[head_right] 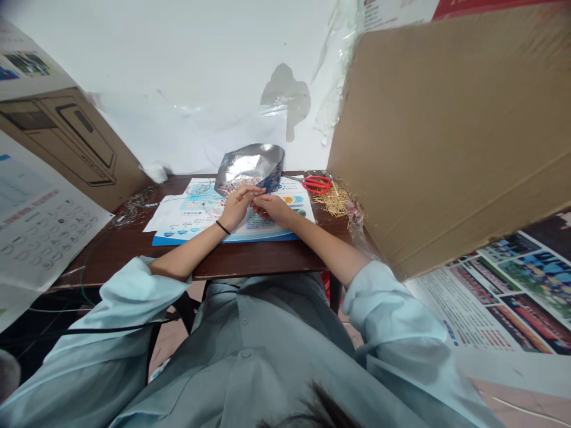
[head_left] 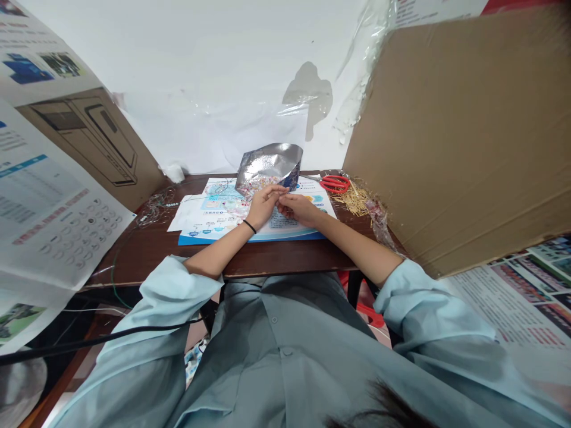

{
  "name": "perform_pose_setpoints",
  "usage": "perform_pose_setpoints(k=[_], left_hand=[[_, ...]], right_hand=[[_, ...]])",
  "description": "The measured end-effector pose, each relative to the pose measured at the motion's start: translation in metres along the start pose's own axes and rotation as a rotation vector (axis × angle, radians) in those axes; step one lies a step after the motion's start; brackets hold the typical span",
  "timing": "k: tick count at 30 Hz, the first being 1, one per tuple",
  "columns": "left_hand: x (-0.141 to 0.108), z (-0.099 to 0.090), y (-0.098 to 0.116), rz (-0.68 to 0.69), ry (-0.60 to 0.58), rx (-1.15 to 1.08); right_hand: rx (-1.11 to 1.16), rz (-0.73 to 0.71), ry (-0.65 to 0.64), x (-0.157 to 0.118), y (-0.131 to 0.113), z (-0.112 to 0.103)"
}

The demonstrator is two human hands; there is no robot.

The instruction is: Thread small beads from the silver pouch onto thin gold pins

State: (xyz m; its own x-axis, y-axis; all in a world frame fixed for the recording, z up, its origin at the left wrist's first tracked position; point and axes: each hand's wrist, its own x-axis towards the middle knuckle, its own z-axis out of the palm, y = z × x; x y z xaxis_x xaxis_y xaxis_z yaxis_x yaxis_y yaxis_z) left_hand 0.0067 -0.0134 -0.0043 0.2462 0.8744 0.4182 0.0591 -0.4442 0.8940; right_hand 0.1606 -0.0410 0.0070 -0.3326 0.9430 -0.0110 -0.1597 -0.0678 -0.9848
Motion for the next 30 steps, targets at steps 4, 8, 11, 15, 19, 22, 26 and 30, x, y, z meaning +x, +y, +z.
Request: perform_pose_setpoints(k=[4, 8, 11, 15, 19, 22, 26, 30], left_hand=[[-0.001, -0.002, 0.003, 0.054, -0.009, 0.027], [-0.002, -0.002, 0.008, 0.063, -0.022, 0.009], [-0.003, -0.002, 0.009, 0.040, -0.028, -0.001], [-0.002, -0.003, 0.008, 0.025, -0.040, 0.007], [0.000, -0.003, 0.003, 0.005, -0.041, 0.033], [0.002, -0.003, 0.000, -0.007, -0.037, 0.047], [0.002, -0.003, -0.002, -0.018, 0.045, 0.141], [0.000, -0.004, 0.002, -0.004, 0.019, 0.403]], right_hand=[[0.044, 0.013, -0.012, 0.002, 0.002, -0.002], [0.095, 0.031, -0.065, 0.001, 0.003, -0.005], [0.088, 0.005, -0.098, 0.001, 0.003, -0.006], [0.072, -0.011, -0.095, 0.002, 0.004, -0.007], [0.073, 0.007, -0.067, 0.003, 0.005, -0.007], [0.071, 0.015, -0.052, 0.001, 0.003, -0.005], [0.097, 0.027, -0.018, -0.002, -0.003, -0.002], [0.158, -0.038, 0.175, -0.003, -0.012, -0.004]])
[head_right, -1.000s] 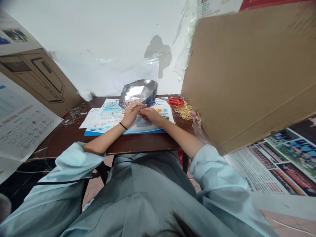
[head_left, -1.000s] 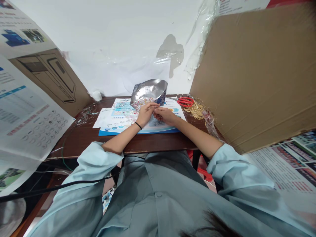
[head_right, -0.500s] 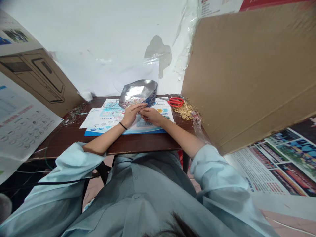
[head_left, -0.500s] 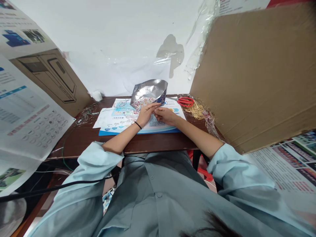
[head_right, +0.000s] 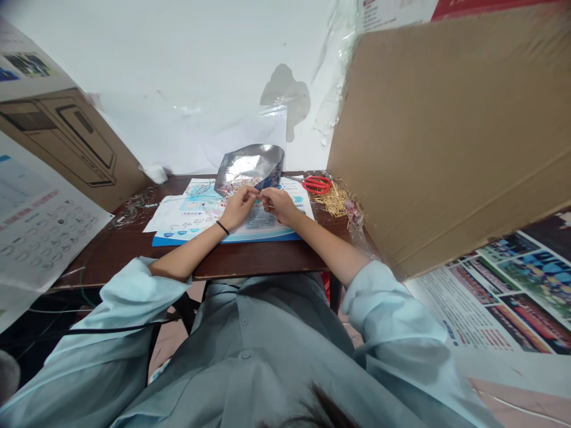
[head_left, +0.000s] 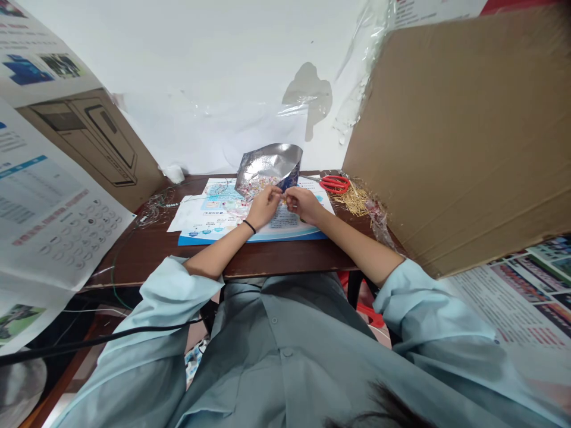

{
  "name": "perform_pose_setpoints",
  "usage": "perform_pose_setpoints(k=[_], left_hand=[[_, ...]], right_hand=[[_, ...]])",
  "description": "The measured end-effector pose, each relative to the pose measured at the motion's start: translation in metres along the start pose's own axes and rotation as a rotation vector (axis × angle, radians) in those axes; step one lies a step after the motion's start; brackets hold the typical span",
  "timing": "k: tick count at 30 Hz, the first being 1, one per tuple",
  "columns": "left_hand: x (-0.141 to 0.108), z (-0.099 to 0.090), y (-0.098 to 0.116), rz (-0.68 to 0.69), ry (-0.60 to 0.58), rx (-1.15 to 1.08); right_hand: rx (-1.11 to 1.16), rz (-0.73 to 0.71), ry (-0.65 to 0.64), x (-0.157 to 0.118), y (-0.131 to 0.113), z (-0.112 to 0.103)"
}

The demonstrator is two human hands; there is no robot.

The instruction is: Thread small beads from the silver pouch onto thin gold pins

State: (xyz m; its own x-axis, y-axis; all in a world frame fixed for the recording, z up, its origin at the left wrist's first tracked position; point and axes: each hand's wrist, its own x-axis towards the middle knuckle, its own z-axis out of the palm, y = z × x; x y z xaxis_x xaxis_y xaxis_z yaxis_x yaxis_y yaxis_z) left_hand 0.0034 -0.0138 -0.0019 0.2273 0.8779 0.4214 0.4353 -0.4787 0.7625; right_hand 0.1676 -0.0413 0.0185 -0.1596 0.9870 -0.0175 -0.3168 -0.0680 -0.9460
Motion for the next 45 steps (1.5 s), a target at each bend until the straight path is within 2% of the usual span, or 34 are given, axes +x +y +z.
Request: perform_pose_setpoints(k=[2, 5, 8, 10, 15, 21, 23, 25, 31, 34, 36, 40, 41, 45], left_hand=[[-0.002, -0.001, 0.003, 0.057, -0.073, 0.100], [-0.003, -0.001, 0.006, 0.191, -0.271, 0.169], [-0.004, -0.001, 0.006, 0.304, -0.463, 0.208], [-0.004, -0.001, 0.005, 0.337, -0.501, 0.220], [0.000, -0.002, -0.003, 0.328, -0.418, 0.280], [0.000, -0.005, -0.008, 0.246, -0.174, 0.491], [0.000, -0.006, -0.009, 0.216, -0.130, 0.510], [0.001, -0.008, -0.011, 0.192, -0.141, 0.518], [0.007, -0.010, -0.019, 0.224, -0.292, 0.491], [0.010, -0.010, -0.019, 0.238, -0.277, 0.475], [0.012, -0.014, -0.017, 0.253, -0.201, 0.485], [0.025, -0.034, -0.019, 0.216, 0.096, 0.541], [0.029, -0.040, -0.021, 0.197, 0.125, 0.562], [0.044, -0.057, -0.030, 0.124, -0.044, 0.611]], right_hand=[[0.030, -0.059, 0.157, 0.002, -0.005, -0.003], [0.050, -0.112, 0.341, 0.007, -0.008, -0.009], [0.031, -0.123, 0.368, 0.009, -0.006, -0.011], [-0.002, -0.101, 0.353, 0.009, -0.002, -0.009], [-0.077, -0.072, 0.335, 0.008, 0.006, -0.002], [-0.083, -0.080, 0.312, 0.010, 0.006, -0.005], [-0.094, -0.069, 0.313, 0.010, 0.006, -0.006], [-0.101, -0.064, 0.314, 0.010, 0.006, -0.005], [-0.095, -0.060, 0.313, 0.009, 0.005, -0.004], [-0.103, -0.063, 0.309, 0.009, 0.005, -0.004], [-0.104, -0.066, 0.307, 0.009, 0.006, -0.005], [-0.113, -0.067, 0.299, 0.008, 0.005, -0.004], [-0.118, -0.067, 0.295, 0.008, 0.005, -0.004], [-0.133, -0.068, 0.285, 0.005, 0.003, -0.003]])
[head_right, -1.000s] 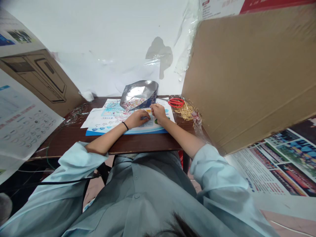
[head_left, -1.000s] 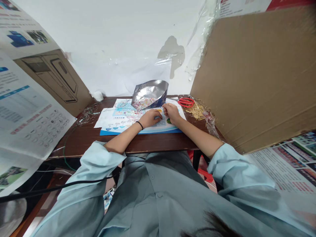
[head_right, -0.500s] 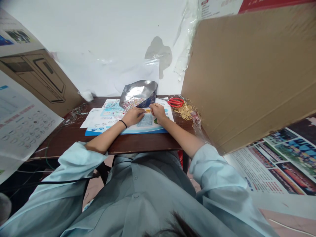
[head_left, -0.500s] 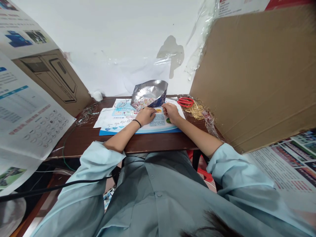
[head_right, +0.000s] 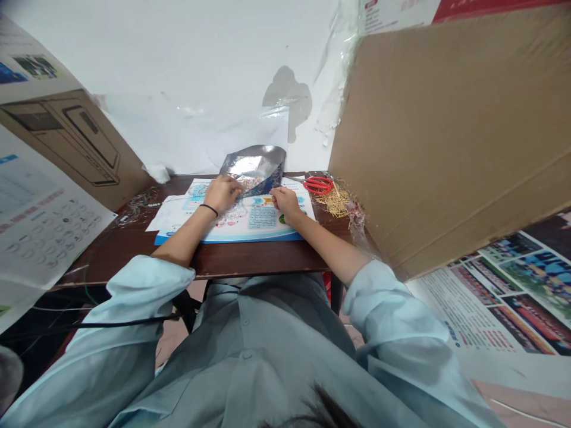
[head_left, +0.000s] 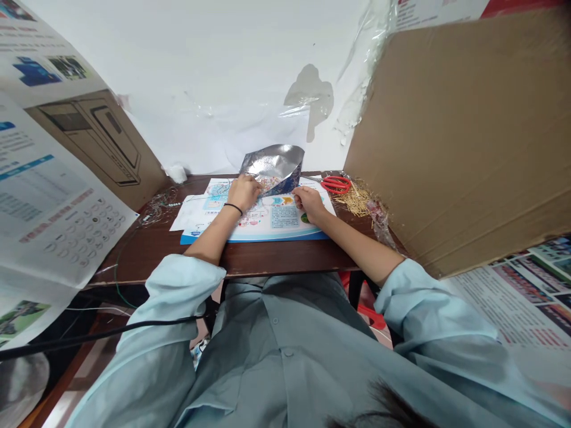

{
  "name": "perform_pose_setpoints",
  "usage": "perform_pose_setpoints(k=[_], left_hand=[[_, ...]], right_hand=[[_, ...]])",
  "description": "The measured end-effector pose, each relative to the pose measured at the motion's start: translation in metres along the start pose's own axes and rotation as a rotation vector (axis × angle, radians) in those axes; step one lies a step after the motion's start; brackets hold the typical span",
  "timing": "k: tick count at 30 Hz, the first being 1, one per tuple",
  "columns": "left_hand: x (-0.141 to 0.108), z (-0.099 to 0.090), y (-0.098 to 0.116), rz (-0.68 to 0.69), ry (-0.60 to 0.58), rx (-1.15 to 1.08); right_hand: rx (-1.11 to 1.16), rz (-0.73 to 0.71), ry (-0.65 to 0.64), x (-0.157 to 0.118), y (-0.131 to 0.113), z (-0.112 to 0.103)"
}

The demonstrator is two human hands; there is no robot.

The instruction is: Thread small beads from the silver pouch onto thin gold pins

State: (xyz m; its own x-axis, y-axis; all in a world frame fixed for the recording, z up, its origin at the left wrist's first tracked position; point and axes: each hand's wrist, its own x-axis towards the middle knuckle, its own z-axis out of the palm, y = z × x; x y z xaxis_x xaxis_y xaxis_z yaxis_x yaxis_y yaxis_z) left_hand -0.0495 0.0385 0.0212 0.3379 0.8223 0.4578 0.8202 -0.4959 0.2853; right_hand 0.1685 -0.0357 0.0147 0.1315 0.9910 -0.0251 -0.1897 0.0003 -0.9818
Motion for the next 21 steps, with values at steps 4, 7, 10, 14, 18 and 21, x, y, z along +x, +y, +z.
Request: perform_pose_setpoints(k=[4, 7, 10, 14, 18, 21], left_hand=[[0.012, 0.003, -0.001, -0.011, -0.118, 0.066], [0.020, 0.007, 0.003, -0.060, -0.191, 0.181], [0.022, 0.010, 0.006, -0.106, -0.199, 0.220], [0.019, 0.003, 0.011, -0.079, -0.144, 0.074], [0.012, -0.020, 0.011, -0.098, 0.020, 0.081], [0.005, -0.036, 0.003, -0.262, 0.200, 0.109]], right_hand=[[0.000, 0.009, 0.001, -0.001, -0.001, 0.000], [0.002, 0.022, -0.009, -0.001, -0.002, 0.000], [-0.015, 0.024, -0.007, -0.001, -0.002, 0.001], [-0.040, -0.006, -0.024, -0.002, -0.001, 0.000], [-0.060, -0.020, -0.039, -0.002, 0.001, -0.001], [-0.071, -0.012, -0.038, -0.002, 0.001, -0.001]])
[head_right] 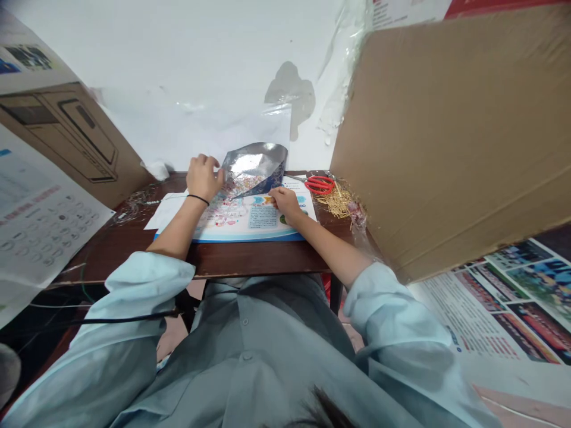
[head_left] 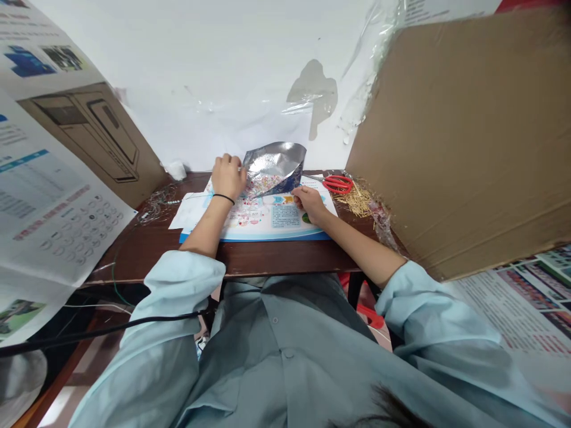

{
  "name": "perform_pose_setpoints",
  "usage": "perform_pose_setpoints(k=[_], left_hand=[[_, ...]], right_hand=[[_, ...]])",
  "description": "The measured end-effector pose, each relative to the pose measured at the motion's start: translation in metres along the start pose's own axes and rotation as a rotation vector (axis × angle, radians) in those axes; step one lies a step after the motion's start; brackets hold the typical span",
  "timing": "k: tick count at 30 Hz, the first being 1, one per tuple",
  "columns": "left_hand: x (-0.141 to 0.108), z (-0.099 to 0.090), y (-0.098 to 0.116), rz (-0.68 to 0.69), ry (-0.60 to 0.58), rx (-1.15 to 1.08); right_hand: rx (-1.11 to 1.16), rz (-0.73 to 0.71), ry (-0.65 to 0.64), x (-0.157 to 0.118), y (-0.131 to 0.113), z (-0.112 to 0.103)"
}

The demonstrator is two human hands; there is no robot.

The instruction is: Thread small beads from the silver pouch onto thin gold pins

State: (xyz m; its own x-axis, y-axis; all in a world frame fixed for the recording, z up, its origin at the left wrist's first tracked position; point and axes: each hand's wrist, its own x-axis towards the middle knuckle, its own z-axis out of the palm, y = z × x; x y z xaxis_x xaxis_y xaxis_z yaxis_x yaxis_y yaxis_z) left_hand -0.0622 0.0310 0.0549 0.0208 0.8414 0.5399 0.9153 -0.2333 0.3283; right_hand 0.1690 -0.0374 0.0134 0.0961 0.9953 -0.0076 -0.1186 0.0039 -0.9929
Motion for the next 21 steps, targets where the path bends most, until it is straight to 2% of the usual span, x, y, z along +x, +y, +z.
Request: perform_pose_setpoints(k=[2, 4, 7, 11, 14, 18, 20, 21], left_hand=[[0.000, -0.003, -0.007, -0.148, -0.010, -0.042], [-0.001, -0.002, -0.010, -0.258, -0.120, -0.088], [-0.001, 0.001, -0.009, -0.308, -0.219, -0.125], [-0.002, 0.003, -0.009, -0.353, -0.161, -0.225], [-0.002, 0.010, -0.013, -0.478, -0.120, -0.376], [-0.004, 0.024, -0.008, -0.639, -0.129, -0.639], [-0.007, 0.028, -0.004, -0.589, -0.117, -0.595], [-0.008, 0.028, -0.002, -0.507, -0.082, -0.522]], right_hand=[[-0.004, 0.001, -0.001, 0.001, 0.000, 0.001], [-0.015, -0.003, -0.004, 0.001, 0.000, 0.001], [-0.040, -0.023, -0.014, 0.001, 0.001, 0.002], [-0.094, -0.065, -0.025, 0.001, 0.003, 0.002], [-0.131, -0.079, -0.021, 0.003, 0.006, 0.002], [-0.126, -0.127, -0.021, 0.011, 0.010, -0.002], [-0.108, -0.150, -0.025, 0.015, 0.011, -0.004], [-0.102, -0.158, -0.026, 0.016, 0.012, -0.005]])
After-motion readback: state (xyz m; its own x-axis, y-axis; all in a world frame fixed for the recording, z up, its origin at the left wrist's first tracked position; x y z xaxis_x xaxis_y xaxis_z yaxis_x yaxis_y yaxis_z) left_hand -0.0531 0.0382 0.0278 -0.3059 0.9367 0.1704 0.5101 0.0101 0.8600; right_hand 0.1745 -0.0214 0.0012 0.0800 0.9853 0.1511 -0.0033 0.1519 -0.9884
